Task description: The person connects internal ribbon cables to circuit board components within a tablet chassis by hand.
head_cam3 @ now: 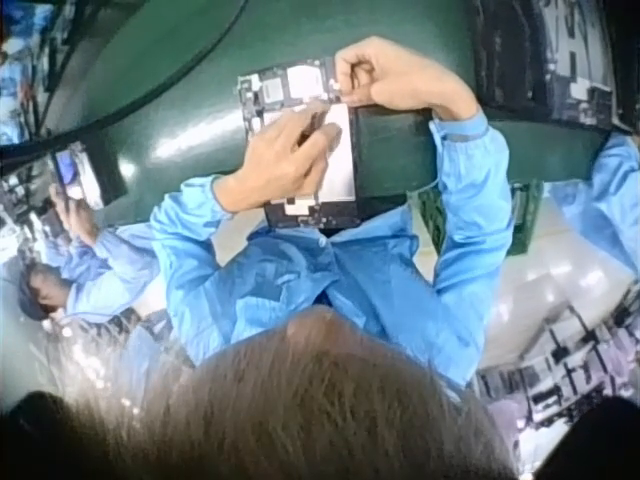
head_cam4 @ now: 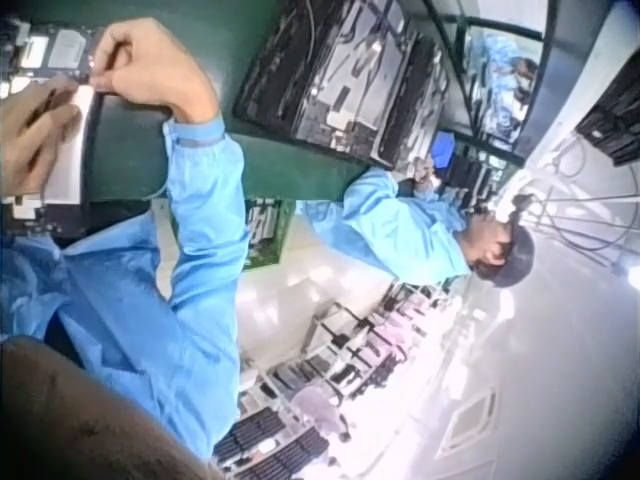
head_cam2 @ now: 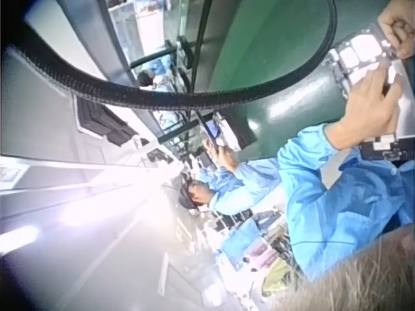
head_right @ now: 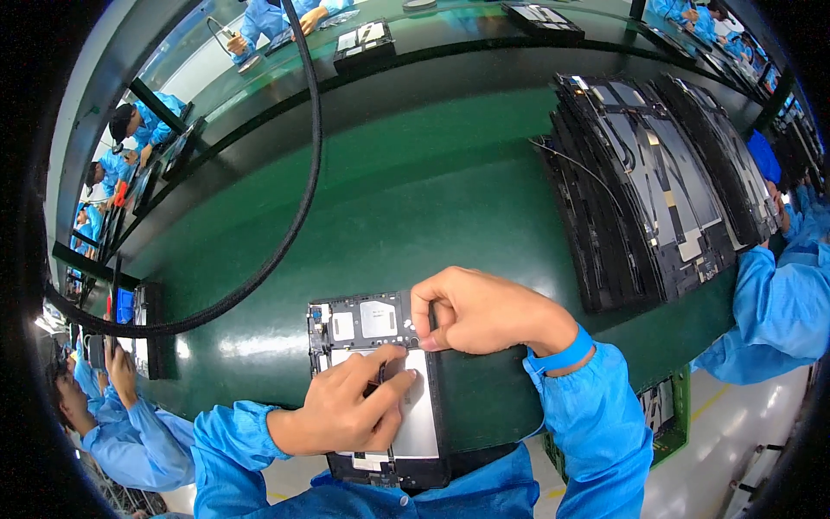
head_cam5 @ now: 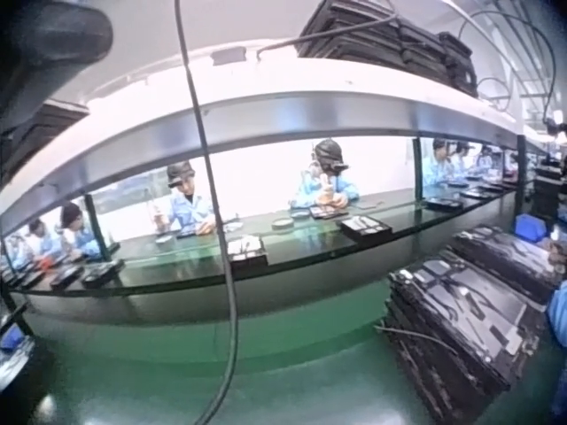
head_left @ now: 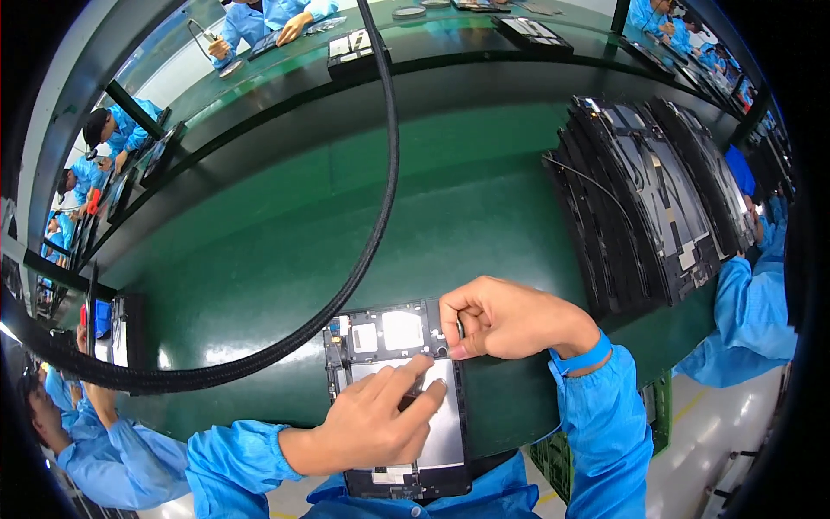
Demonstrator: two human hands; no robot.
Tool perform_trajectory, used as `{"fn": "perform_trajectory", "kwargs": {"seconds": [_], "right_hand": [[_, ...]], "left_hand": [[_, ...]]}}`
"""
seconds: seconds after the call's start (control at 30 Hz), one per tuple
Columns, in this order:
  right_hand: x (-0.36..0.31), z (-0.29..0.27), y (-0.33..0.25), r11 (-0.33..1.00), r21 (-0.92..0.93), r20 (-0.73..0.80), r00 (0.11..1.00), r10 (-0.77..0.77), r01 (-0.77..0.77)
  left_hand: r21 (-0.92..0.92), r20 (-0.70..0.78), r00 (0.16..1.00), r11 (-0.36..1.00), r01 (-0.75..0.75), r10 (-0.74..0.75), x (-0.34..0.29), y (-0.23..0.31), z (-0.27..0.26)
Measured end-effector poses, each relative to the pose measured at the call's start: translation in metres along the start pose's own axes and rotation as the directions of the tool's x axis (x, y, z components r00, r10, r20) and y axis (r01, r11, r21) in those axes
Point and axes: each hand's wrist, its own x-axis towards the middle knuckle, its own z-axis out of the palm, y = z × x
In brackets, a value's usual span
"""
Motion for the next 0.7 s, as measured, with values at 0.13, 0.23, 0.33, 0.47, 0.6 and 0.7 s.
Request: {"fn": "perform_trajectory", "kwargs": {"seconds": [0.13,0.23,0.33,0.47,0.6,0.7], "right_hand": [[-0.002,0.002,-0.014,0.997,-0.069,0.010,0.999,-0.038,0.039],[-0.008,0.005,-0.036,0.992,0.004,0.004,0.992,-0.128,0.128],[-0.001,0.023,-0.028,0.969,-0.008,-0.184,0.952,-0.244,0.247],[0.014,0.036,-0.020,0.949,-0.105,-0.356,0.880,-0.314,0.296],[0.019,0.039,-0.014,0.920,-0.193,-0.347,0.854,-0.389,0.341],[0.024,0.044,-0.010,0.892,-0.198,-0.397,0.799,-0.451,0.406]], "left_hand": [[0.091,0.045,0.996,0.993,-0.079,0.075,0.003,0.000,-0.011],[0.142,0.066,0.993,0.984,-0.108,0.100,0.004,0.000,-0.014],[0.170,0.059,0.993,0.979,-0.114,0.105,0.004,0.002,-0.015],[0.177,0.005,0.995,0.980,-0.094,0.095,-0.003,-0.002,-0.011],[0.165,-0.008,0.997,0.984,-0.071,0.073,-0.006,-0.005,-0.007],[0.168,-0.004,0.998,0.984,-0.063,0.064,-0.006,-0.004,-0.008]]}}
